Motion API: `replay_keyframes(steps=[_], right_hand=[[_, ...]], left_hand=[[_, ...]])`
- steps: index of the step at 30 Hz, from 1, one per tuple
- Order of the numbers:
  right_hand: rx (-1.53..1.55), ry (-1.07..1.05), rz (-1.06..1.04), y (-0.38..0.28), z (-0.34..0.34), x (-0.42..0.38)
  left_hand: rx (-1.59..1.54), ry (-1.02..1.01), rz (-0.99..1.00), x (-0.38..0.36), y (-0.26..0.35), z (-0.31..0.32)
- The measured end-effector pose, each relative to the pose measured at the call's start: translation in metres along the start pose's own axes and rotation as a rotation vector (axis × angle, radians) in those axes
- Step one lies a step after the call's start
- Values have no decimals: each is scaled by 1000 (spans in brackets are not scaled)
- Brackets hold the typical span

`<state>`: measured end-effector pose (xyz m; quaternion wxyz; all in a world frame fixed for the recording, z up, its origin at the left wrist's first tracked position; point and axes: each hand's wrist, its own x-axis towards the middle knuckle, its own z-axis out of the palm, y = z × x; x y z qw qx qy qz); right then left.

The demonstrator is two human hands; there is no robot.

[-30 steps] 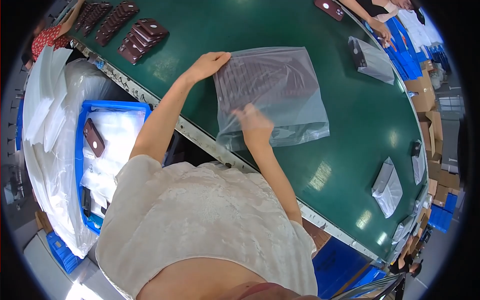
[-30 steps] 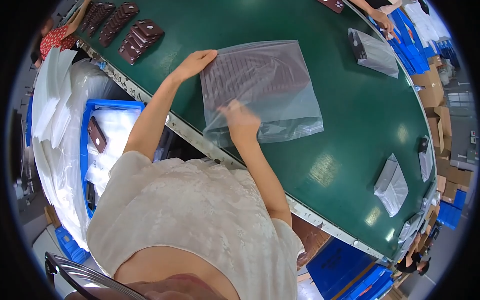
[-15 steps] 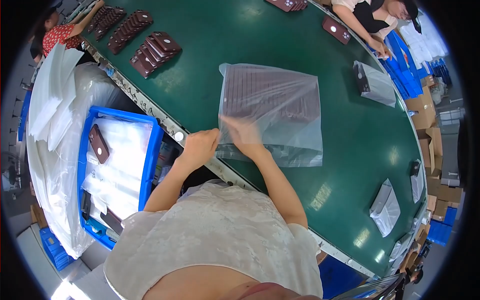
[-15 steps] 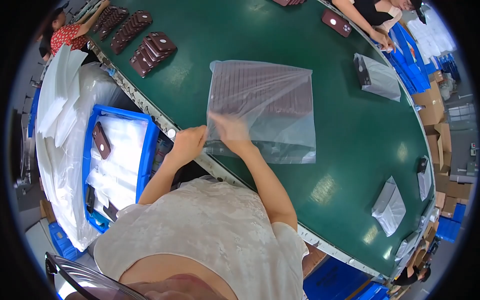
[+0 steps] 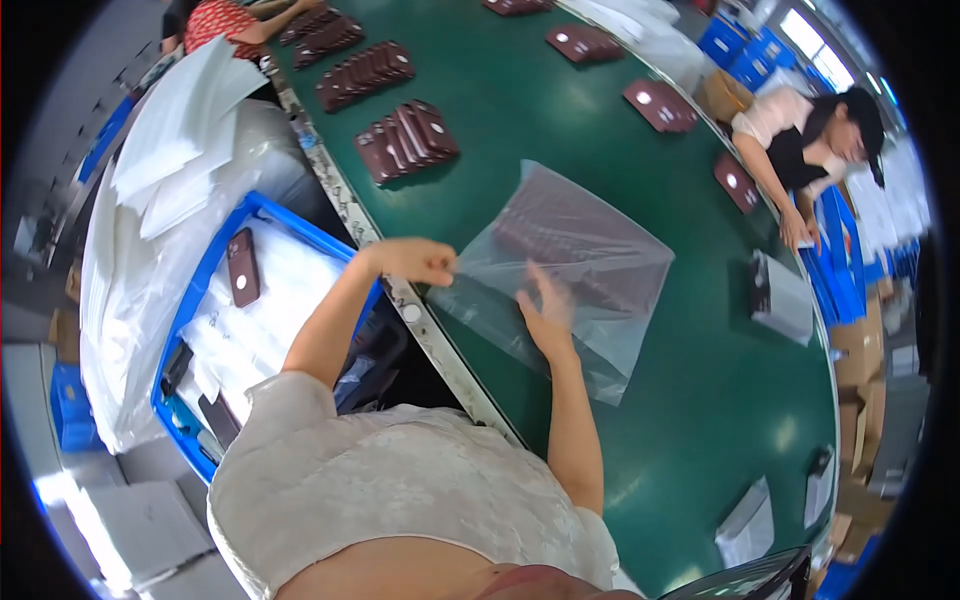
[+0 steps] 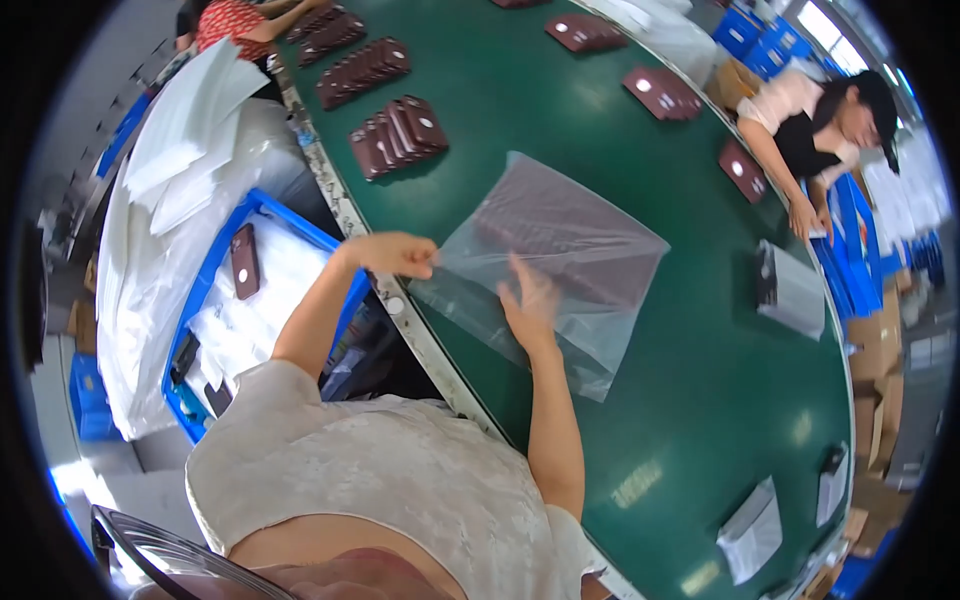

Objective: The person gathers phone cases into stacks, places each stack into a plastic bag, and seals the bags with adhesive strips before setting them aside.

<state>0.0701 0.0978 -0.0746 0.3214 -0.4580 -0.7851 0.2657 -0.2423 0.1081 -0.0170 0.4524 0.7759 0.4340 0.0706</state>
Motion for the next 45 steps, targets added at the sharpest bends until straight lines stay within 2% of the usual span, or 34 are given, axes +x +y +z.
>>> replay_keyframes(steps=[2,4,6,7,10,14,15,19,21,23,24,25,26,27,29,31,32,34,35,38,39,41,42,45], right_hand=[[-231,67,-125,0,2,6],[-265,53,-136,-5,3,7],[-349,26,-120,-6,1,4],[-358,25,-123,-6,-1,2],[-297,58,-132,-6,-2,1],[-279,112,-144,8,3,-4],[-285,115,-121,8,2,-7],[-221,105,-67,11,-2,-7],[-175,129,-109,9,-6,-8],[-149,146,-65,12,-7,-9],[-117,137,-61,14,-8,-11],[-85,125,-62,15,-9,-16],[-88,138,-44,14,-13,-23],[160,98,59,11,-20,-29],[662,11,257,4,-37,-41],[725,71,287,-8,-57,-52],[788,125,301,-15,-68,-57],[851,188,315,-20,-81,-65],[816,253,307,-21,-86,-70],[733,389,279,-25,-99,-78],[447,468,198,-28,-100,-82],[-124,599,39,-33,-98,-87],[-122,603,42,-33,-92,-88],[-323,517,-14,-28,-63,-90]], left_hand=[[-141,381,159,19,-19,-32],[189,861,-206,48,-40,-72],[498,1169,-481,76,-47,-96],[490,1174,-478,88,-51,-104],[782,977,-815,118,-55,-124],[969,900,-899,142,-52,-137],[969,882,-882,149,-57,-137],[157,1036,-735,158,-68,-132],[20,1220,-336,143,-59,-118],[-659,1010,94,127,-38,-106],[-870,785,235,105,7,-90],[-1073,551,365,78,47,-66],[-1145,195,449,63,47,-42],[-1196,-164,524,48,51,-21],[-516,-255,266,28,70,32],[-283,-471,204,41,97,77],[-287,-477,207,49,104,88],[-494,-343,25,61,109,98],[-492,-351,28,68,105,99],[-293,146,332,96,100,97],[-292,143,337,100,100,99],[164,536,437,100,118,96],[398,728,479,100,121,95],[439,791,495,122,98,101]])
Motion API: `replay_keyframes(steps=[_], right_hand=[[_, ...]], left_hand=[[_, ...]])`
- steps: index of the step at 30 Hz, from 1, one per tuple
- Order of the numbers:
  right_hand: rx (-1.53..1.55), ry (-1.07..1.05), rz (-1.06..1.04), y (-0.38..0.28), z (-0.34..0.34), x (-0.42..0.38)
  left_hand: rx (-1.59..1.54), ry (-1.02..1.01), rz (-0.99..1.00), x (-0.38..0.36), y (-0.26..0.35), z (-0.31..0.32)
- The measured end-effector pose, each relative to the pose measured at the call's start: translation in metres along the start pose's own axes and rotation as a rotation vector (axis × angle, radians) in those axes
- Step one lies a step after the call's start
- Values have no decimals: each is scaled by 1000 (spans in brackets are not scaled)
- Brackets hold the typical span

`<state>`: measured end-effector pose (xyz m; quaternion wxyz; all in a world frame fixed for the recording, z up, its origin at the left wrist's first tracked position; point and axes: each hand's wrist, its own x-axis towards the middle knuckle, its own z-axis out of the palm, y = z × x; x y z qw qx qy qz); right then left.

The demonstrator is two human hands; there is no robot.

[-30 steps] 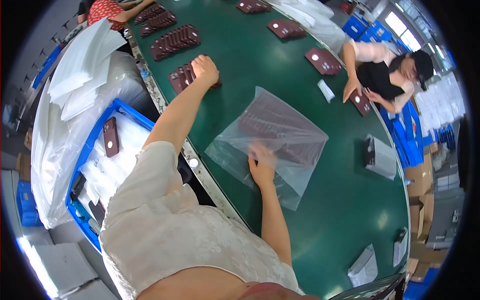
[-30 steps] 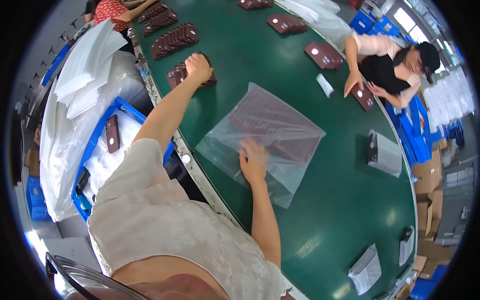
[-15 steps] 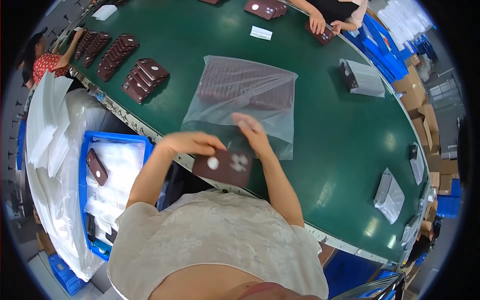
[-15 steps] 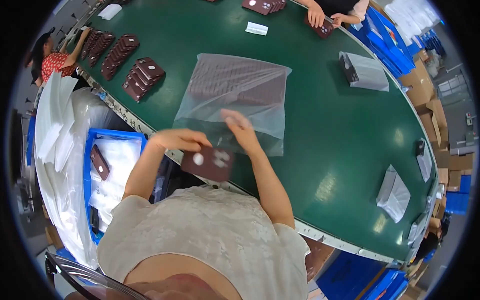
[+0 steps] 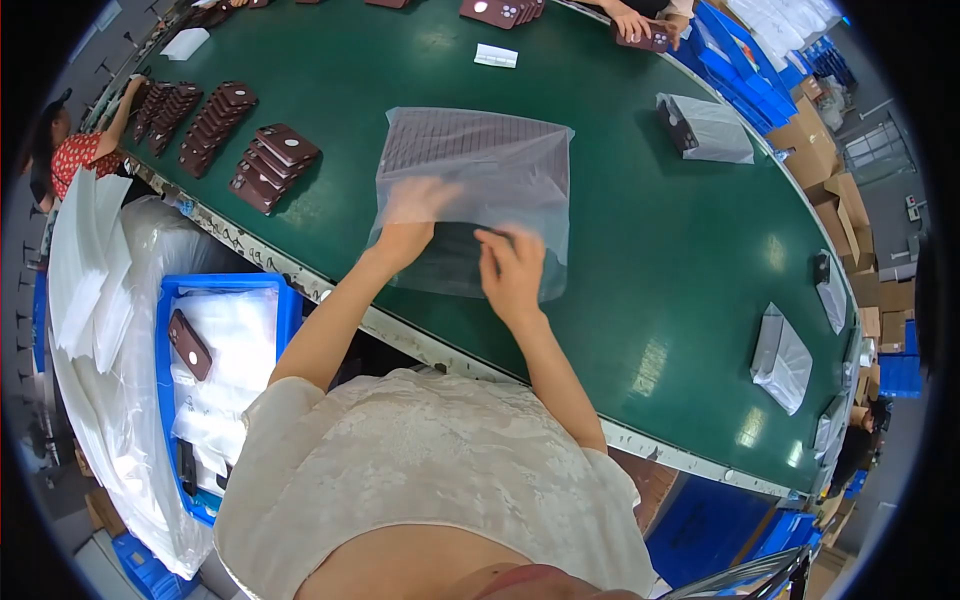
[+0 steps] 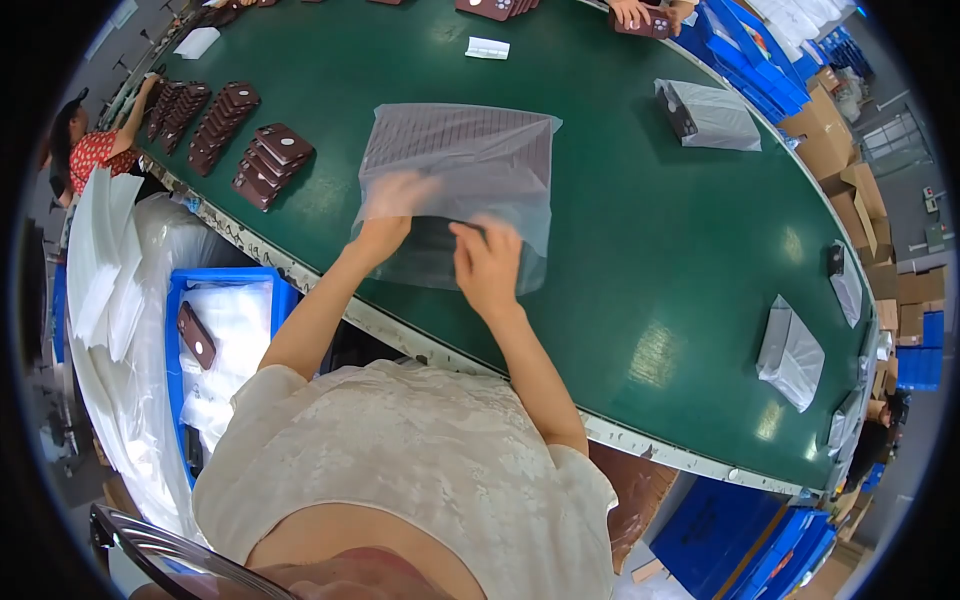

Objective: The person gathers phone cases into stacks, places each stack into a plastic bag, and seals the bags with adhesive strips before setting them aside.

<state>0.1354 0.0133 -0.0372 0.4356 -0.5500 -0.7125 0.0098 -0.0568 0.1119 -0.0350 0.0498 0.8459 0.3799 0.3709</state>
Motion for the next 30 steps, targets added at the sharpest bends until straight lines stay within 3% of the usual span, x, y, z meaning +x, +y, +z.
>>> replay_keyframes(steps=[6,9,10,13,14,17,20,25,30], right_hand=[[74,-100,63,30,65,-3],[6,-192,82,50,80,-6],[12,-183,86,50,79,-5],[28,-187,106,42,72,-12],[25,-143,101,38,69,-9],[15,-44,81,30,58,-1],[646,-92,560,36,39,-9],[596,-99,624,56,3,-30],[565,-106,705,61,-19,-51]], left_hand=[[106,151,112,4,18,7],[-10,93,425,-16,46,-5],[-15,93,425,-7,51,-12],[469,224,219,17,60,-35],[466,218,213,16,52,-31],[215,-269,347,8,7,-10],[234,-222,381,4,-7,13],[321,-156,487,3,-6,28],[392,-221,529,-4,-8,38]])
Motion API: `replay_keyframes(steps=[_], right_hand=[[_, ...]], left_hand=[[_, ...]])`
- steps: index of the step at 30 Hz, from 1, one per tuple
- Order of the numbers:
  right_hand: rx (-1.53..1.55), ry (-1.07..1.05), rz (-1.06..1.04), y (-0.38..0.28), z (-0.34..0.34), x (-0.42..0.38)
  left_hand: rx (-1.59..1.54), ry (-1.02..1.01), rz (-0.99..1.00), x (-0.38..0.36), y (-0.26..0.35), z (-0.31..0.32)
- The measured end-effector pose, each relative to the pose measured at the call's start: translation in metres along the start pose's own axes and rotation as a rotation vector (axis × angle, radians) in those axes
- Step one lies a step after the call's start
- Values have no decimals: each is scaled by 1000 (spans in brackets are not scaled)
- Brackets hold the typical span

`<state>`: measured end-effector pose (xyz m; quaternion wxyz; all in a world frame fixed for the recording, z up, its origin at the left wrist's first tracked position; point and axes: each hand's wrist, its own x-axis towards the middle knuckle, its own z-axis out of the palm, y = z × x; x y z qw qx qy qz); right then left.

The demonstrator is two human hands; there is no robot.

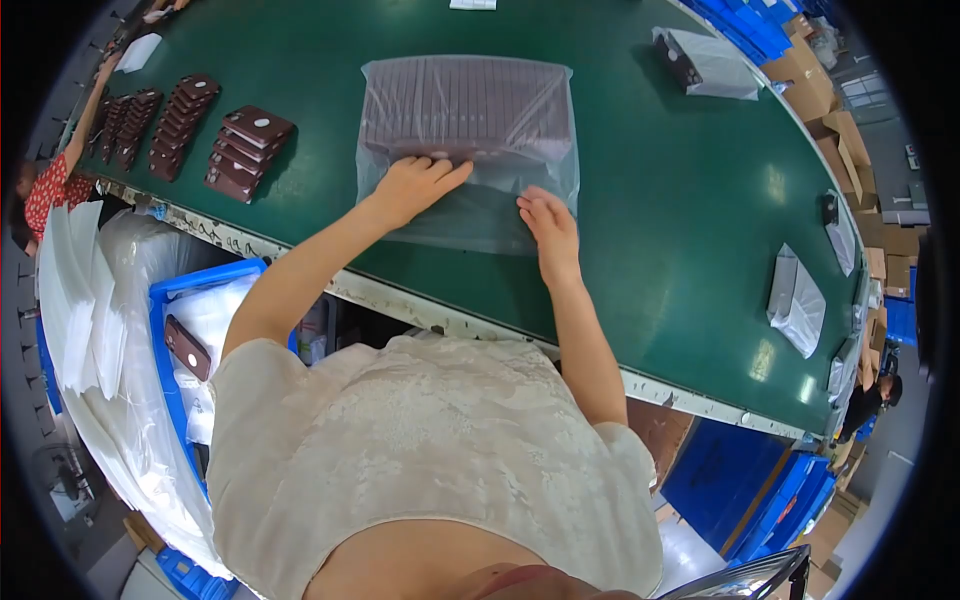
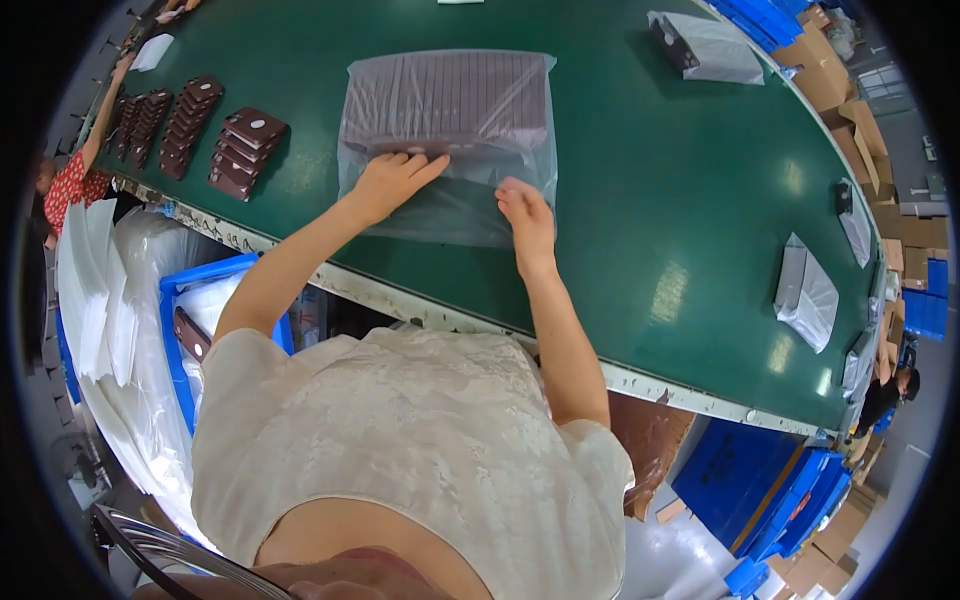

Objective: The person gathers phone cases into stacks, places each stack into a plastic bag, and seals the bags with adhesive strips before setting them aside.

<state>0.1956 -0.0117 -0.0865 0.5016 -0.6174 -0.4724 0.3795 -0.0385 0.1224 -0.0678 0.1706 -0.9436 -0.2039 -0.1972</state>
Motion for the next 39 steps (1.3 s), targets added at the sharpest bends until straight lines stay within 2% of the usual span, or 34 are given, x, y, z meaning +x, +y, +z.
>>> replay_keyframes(steps=[2,5,9,13,17,18,21,23,25,26,27,28,30,32,33,34,35,36,37,38,39], right_hand=[[-2,0,35,-7,1,-13],[-787,-130,-460,-31,-1,-27],[-834,-250,-351,-38,-5,-24],[-955,-350,-405,-40,-8,-22],[-1012,-312,-380,-39,-3,-26],[-1015,-301,-371,-40,-6,-30],[-543,-538,-281,-65,-25,-51],[-141,-580,-171,-102,-60,-82],[269,-332,-66,-108,-137,-137],[351,15,-248,-82,-176,-178],[390,250,-286,-82,-213,-214],[753,394,-132,-76,-250,-260],[462,662,179,-35,-293,-323],[-92,545,769,48,-330,-404],[-104,541,760,101,-327,-477],[-510,262,508,158,-408,-566],[-516,252,498,117,-336,-517],[-849,524,711,55,-291,-433],[-1168,807,938,-3,-283,-349],[-1027,993,805,-58,-232,-277],[-885,1055,260,-2,-254,-270]], left_hand=[[0,-59,29,-2,-2,7],[-9,-134,51,-2,-2,12],[-20,-253,46,4,1,10],[-53,-357,40,10,2,2],[-109,-409,41,12,2,-1],[-137,-415,37,12,2,-1],[-199,-405,60,17,-1,-4],[-270,-407,78,19,-3,-9],[-287,-418,82,24,-4,-9],[-300,-438,82,24,-4,-10],[-315,-461,85,23,-2,-9],[-322,-459,93,22,-1,-8],[-329,-444,87,25,0,-6],[-337,-428,75,27,5,-3],[-283,-422,71,28,9,-1],[-225,-420,66,29,13,-1],[-167,-421,60,29,17,0],[-157,-420,48,31,21,1],[-102,-358,86,31,27,3],[-49,-296,137,33,33,4],[2,-220,190,37,37,5]])
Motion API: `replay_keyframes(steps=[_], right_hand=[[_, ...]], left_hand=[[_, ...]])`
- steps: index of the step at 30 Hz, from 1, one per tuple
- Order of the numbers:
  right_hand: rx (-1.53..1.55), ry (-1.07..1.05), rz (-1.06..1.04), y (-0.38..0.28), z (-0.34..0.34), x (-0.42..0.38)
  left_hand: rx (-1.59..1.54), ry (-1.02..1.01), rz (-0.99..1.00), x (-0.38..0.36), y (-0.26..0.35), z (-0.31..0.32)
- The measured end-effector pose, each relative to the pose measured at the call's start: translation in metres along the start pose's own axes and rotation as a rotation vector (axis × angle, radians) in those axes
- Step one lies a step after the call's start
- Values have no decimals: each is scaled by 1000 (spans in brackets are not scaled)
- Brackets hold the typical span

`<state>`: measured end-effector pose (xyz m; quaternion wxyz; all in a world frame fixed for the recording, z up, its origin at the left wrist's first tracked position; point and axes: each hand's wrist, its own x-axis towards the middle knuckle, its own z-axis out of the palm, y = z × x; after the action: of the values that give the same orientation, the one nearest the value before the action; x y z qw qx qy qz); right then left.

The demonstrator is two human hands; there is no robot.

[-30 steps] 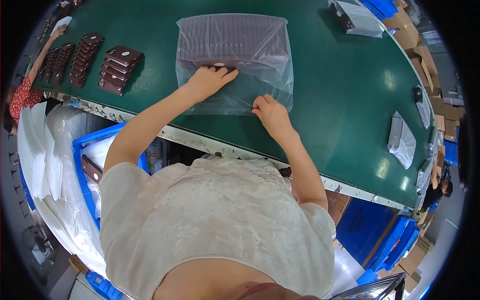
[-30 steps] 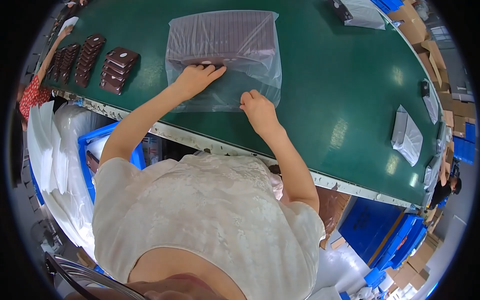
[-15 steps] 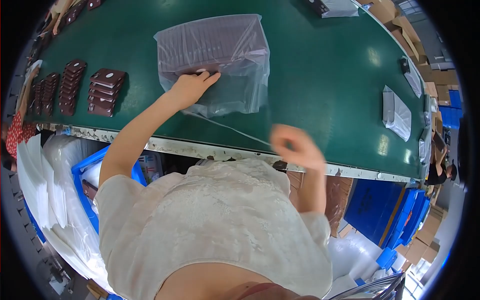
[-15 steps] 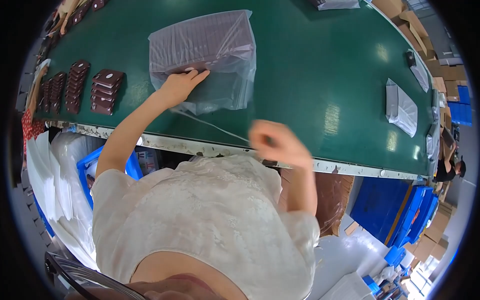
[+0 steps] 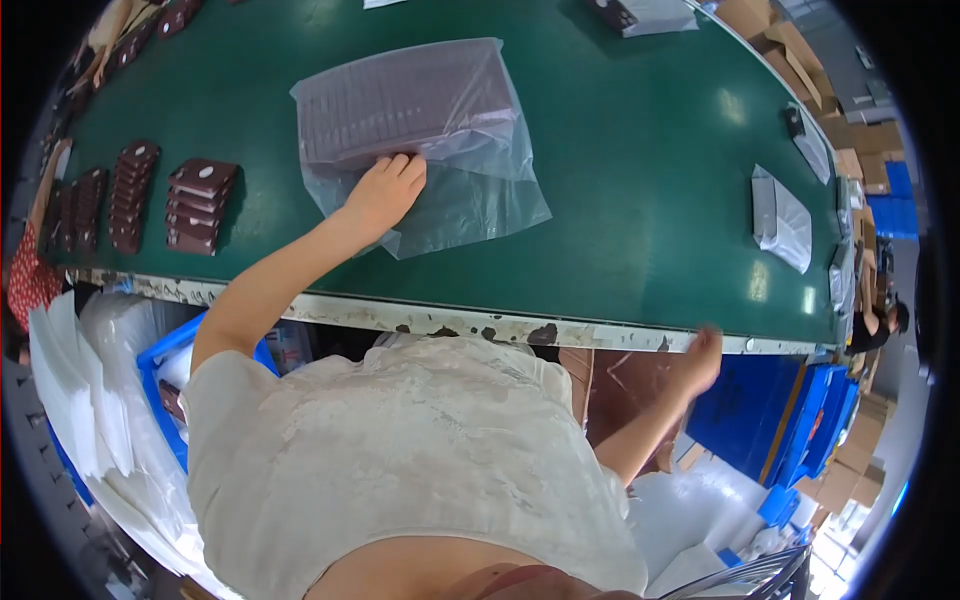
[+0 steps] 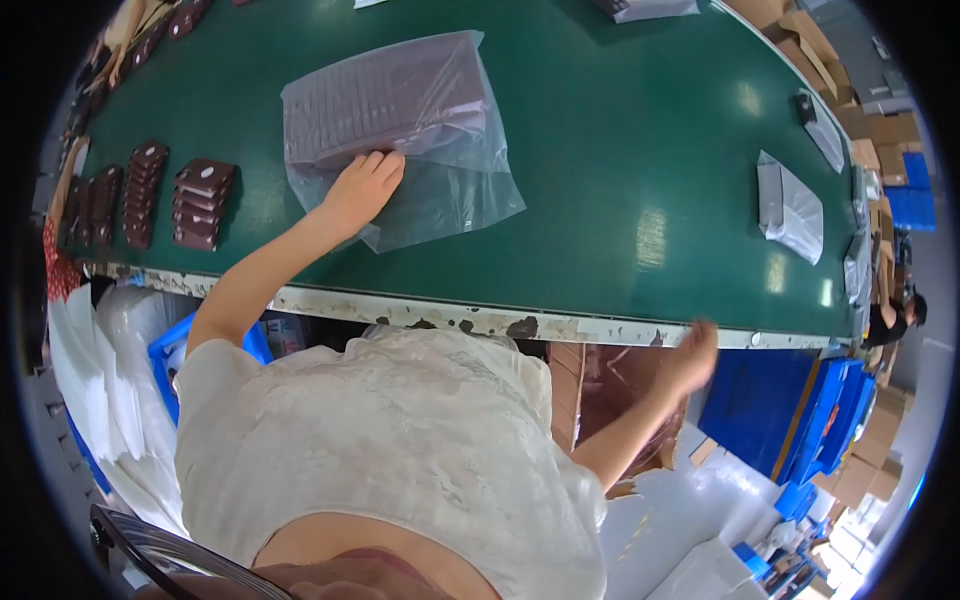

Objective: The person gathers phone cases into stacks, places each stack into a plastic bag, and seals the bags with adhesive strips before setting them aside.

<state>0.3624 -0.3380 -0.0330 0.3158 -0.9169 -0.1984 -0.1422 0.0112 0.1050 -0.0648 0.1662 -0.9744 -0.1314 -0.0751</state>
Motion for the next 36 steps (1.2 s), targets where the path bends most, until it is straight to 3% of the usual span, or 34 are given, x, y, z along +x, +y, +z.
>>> replay_keyframes(steps=[2,3,4,5,7,8,10,11,14,15,17,19,21,23,27,30,35,36], right_hand=[[25,-229,-175,-81,51,13],[-25,-308,-445,-141,57,15],[-57,-325,-773,-167,77,21],[12,-409,-1004,-174,108,39],[406,-420,-1204,-209,123,43],[422,-320,-1390,-214,130,51],[557,-348,-1496,-221,137,61],[541,-330,-1494,-229,150,65],[1034,-889,-628,-240,186,67],[1107,-858,-509,-239,192,69],[1304,-815,-318,-249,209,70],[1408,-776,-163,-254,224,68],[1354,-718,-129,-258,220,71],[1410,-707,-31,-259,223,73],[1402,-694,-45,-255,227,78],[1390,-694,-81,-251,233,81],[1326,-633,-73,-259,227,80],[1327,-626,-80,-261,228,84]], left_hand=[[-48,-16,12,3,0,-4],[-107,-34,18,5,2,-5],[-242,38,7,1,2,0],[-284,-38,3,1,1,-7],[-556,-121,-92,6,5,-21],[-618,-117,-58,9,4,-28],[-747,-153,-62,18,6,-43],[-743,-140,-43,25,-1,-38],[-1048,-194,-66,24,-13,-32],[-1050,-199,-95,23,-11,-33],[-1313,-268,-332,24,-12,-52],[-1302,-211,-420,11,-14,-61],[-1247,-172,-489,-10,-16,-78],[-1138,-39,-397,-33,-17,-88],[-1119,73,-465,-45,5,-104],[-769,258,-550,-29,22,-100],[-1090,466,-756,-24,4,-41],[-1222,624,-897,-17,-8,-30]])
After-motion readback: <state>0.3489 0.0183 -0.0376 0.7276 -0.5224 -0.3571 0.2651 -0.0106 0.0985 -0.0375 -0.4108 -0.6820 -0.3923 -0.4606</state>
